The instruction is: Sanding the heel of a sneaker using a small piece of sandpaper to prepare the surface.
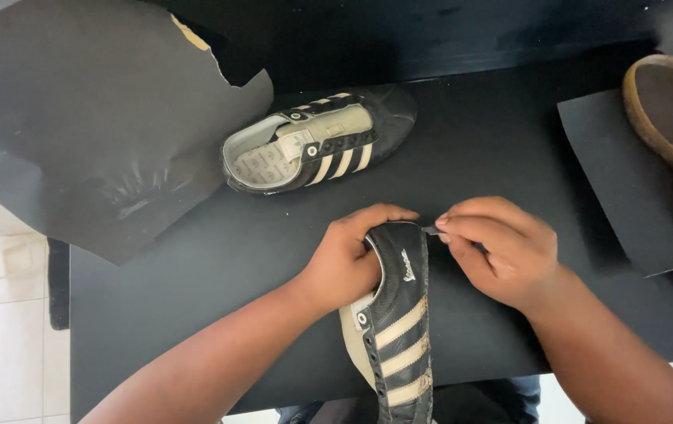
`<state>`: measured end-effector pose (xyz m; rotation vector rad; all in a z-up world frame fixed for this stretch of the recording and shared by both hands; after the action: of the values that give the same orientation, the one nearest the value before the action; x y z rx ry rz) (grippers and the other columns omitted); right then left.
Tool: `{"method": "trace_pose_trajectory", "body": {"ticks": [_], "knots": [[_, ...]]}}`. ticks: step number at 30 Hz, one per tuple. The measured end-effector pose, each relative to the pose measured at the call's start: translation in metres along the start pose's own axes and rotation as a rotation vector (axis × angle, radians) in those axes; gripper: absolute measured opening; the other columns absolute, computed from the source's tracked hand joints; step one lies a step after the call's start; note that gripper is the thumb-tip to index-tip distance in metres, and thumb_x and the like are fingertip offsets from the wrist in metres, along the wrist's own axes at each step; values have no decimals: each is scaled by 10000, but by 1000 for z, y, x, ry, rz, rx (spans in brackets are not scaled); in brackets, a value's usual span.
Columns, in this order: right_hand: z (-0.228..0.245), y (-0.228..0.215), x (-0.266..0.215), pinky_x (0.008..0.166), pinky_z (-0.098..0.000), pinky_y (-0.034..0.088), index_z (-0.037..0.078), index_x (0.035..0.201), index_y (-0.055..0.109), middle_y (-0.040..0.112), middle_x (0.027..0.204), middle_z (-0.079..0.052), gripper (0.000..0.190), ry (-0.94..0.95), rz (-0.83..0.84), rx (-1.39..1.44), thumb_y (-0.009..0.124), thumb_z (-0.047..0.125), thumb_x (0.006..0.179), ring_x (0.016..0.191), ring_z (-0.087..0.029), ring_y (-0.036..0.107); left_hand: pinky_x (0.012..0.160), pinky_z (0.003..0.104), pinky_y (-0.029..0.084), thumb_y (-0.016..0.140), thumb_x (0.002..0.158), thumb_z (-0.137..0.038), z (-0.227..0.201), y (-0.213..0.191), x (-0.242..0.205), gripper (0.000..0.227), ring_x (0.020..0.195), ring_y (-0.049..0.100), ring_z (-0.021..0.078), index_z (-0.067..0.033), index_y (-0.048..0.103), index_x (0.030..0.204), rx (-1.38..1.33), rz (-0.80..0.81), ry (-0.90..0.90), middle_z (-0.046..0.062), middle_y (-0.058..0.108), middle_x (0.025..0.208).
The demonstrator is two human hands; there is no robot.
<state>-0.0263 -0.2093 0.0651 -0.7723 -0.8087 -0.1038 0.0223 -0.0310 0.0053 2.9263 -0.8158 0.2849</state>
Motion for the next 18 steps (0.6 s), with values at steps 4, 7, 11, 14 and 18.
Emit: {"method": "trace_pose_trajectory", "body": {"ticks": [4,7,11,14,18], "knots": [[-14,5,-15,553,-298,606,9,911,759,748,945,-115,72,3,6,30,717,-33,872,669,-230,705,996,567,536,618,881,89,3,0,2,326,1131,683,454,16,693,1190,7,34,-36,233,734,1109],[-19,7,-20,578,-321,614,19,892,752,743,979,-114,70,36,7,41,715,-25,852,696,-237,708,996,527,543,630,881,76,5,0,2,326,1125,700,412,-20,709,1182,17,46,-57,188,747,1110],[-21,8,-27,598,-313,611,36,879,763,739,976,-115,112,52,-25,61,709,-28,804,691,-216,694,996,508,545,640,884,53,4,-1,3,310,1116,710,377,-42,722,1167,-3,61,-88,177,755,1086],[-17,10,-29,572,-319,603,43,846,760,734,939,-117,105,21,-52,100,708,-18,779,670,-215,686,1000,523,540,645,883,46,3,0,4,306,1112,708,393,-32,719,1169,-12,77,-104,193,752,1083],[-13,11,-34,541,-347,599,24,790,727,712,879,-155,86,-50,-68,187,694,-44,751,645,-247,669,993,548,542,628,888,56,2,-1,4,305,1109,701,436,-16,708,1173,-13,90,-89,216,748,1079]]}}
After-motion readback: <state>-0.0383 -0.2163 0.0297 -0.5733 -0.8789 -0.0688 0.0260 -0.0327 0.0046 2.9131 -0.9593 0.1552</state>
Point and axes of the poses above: each hand's wrist, its own x-axis towards the middle knuckle, its own y-axis out of the palm, z = x × y, the point moved 4 cm from there along x, towards the middle knuckle
